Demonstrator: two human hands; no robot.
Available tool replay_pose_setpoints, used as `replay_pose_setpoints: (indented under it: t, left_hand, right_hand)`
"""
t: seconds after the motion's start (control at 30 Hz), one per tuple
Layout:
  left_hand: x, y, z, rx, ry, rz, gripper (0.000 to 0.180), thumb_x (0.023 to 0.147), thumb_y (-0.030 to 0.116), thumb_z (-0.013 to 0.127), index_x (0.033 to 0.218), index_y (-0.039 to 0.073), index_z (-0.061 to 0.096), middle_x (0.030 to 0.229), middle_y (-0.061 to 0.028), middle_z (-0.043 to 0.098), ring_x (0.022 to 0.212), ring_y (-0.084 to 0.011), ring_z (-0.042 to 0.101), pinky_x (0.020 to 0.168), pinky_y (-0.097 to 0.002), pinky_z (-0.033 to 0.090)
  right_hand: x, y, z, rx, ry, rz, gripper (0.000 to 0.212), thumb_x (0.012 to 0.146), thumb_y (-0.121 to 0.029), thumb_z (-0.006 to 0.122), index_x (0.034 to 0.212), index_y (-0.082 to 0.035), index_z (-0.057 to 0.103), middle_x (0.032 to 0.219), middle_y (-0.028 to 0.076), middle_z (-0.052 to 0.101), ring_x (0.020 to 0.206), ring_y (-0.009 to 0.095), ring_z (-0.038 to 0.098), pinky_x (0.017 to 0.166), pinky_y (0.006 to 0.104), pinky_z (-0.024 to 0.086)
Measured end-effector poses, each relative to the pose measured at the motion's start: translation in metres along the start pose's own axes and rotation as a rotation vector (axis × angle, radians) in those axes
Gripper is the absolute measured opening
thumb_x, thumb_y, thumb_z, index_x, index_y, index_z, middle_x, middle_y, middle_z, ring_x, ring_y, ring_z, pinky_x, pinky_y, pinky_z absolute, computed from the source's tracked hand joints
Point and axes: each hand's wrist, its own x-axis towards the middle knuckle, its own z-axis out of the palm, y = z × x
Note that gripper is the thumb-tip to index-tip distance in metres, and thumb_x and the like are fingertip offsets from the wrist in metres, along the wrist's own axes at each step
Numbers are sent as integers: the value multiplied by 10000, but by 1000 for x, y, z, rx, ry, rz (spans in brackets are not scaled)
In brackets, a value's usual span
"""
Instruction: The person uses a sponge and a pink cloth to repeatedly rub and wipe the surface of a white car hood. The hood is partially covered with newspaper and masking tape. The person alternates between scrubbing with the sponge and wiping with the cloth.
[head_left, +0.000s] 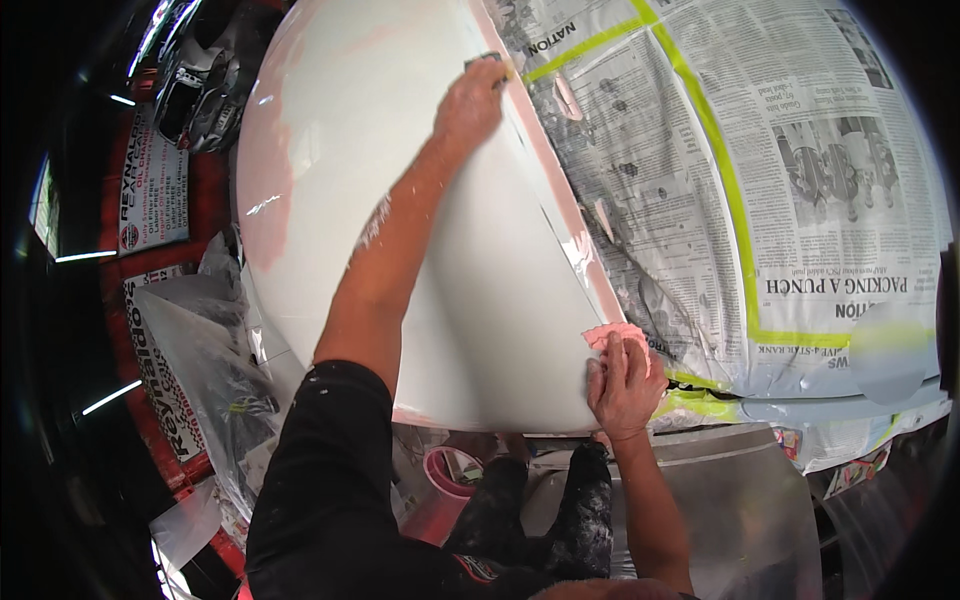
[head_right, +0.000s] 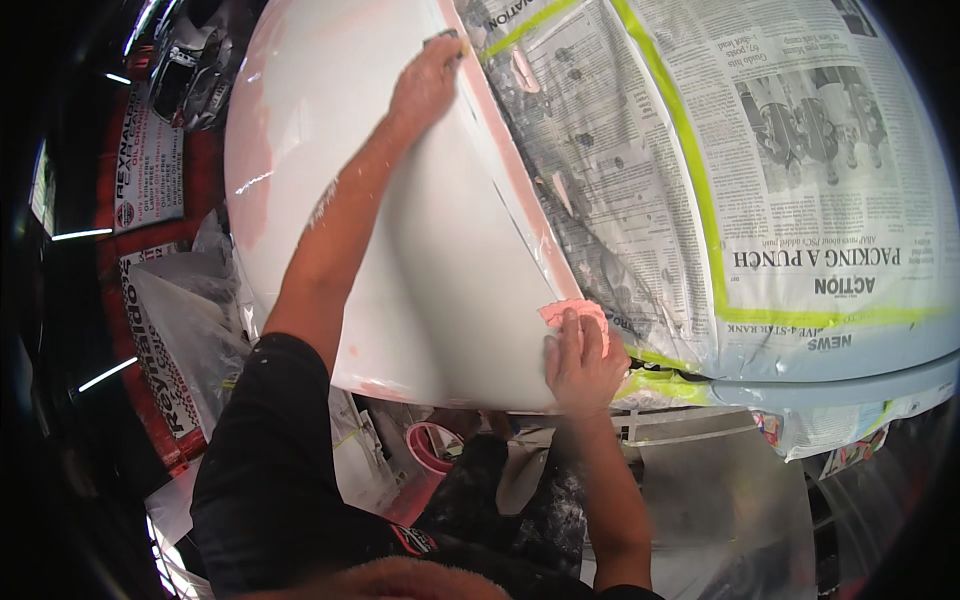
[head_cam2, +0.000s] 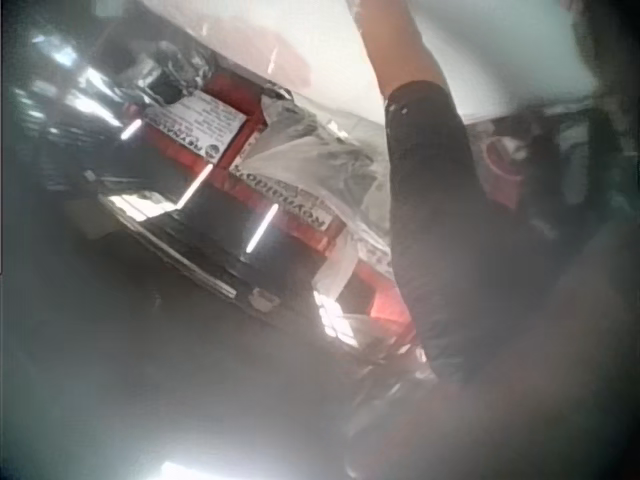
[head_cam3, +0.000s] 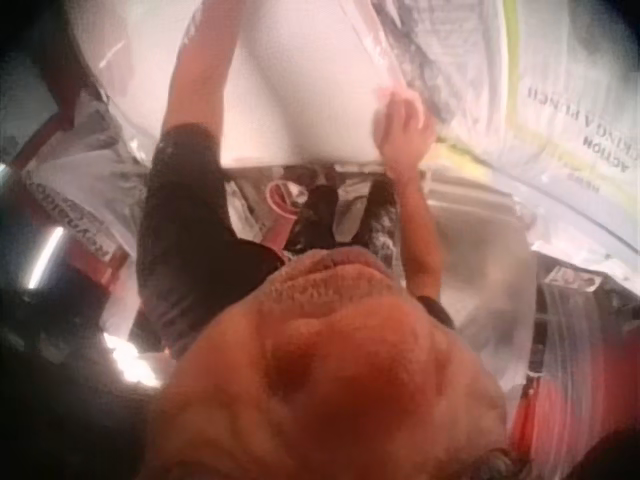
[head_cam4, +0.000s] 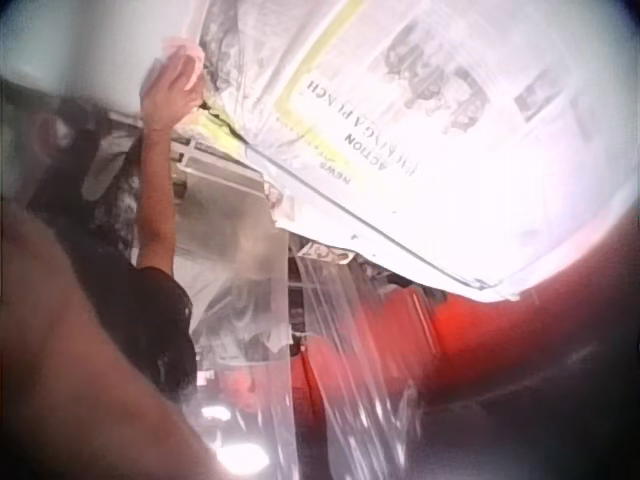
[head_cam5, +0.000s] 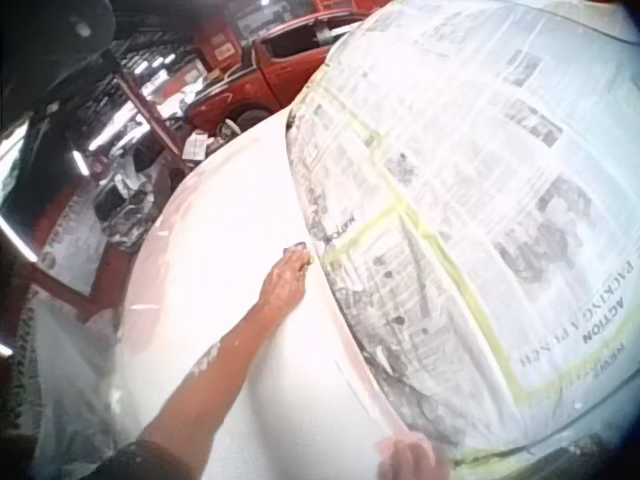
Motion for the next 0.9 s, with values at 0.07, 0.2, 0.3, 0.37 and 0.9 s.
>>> replay_pose_setpoints:
  t: [0.07, 0.2, 0.3, 0.37, 0.9]
  left_hand:
    - [49, -36, 14, 53, 50, -17, 263, 995, 170, 585, 1245, 124, 652, 1296, -176, 661, 1197, -398, 626, 1033, -480, 503]
    - [105, -91, 35, 177, 54, -113, 336, 1004, 241, 539, 1306, 136, 642, 1379, -127, 622, 1273, -339, 594, 1088, -438, 478]
    - [140, -91, 38, 231, -68, -268, 371, 1022, 298, 502, 1335, 151, 636, 1398, -105, 618, 1283, -342, 587, 1090, -447, 472]
    - [159, -115, 40, 274, -22, -244, 366, 1025, 304, 500, 1326, 151, 641, 1377, -123, 633, 1245, -372, 607, 1073, -466, 482]
    - [131, -77, 24, 147, -158, -215, 370, 1025, 343, 519, 1286, 117, 653, 1264, -180, 688, 1085, -468, 659, 998, -517, 514]
  right_hand:
    - [2, 4, 6, -8, -7, 15, 525, 866, -305, 721, 1337, -93, 628, 1221, 129, 599, 922, 402, 604, 717, 518, 477]
    - [6, -1, -3, 32, -132, 36, 492, 916, -240, 698, 1337, 0, 615, 1165, 156, 639, 1046, 333, 633, 873, 507, 477]
    - [9, 0, -8, -8, -152, 57, 460, 917, -243, 702, 1306, -6, 640, 1151, 146, 646, 1038, 319, 635, 886, 498, 471]
    - [15, -3, -6, -4, -145, 60, 435, 917, -270, 702, 1275, -25, 669, 1147, 137, 645, 1010, 306, 630, 898, 493, 466]
    - [27, 4, -11, -19, -75, 42, 376, 878, -263, 703, 1180, -40, 689, 1024, 94, 650, 793, 352, 646, 608, 442, 506]
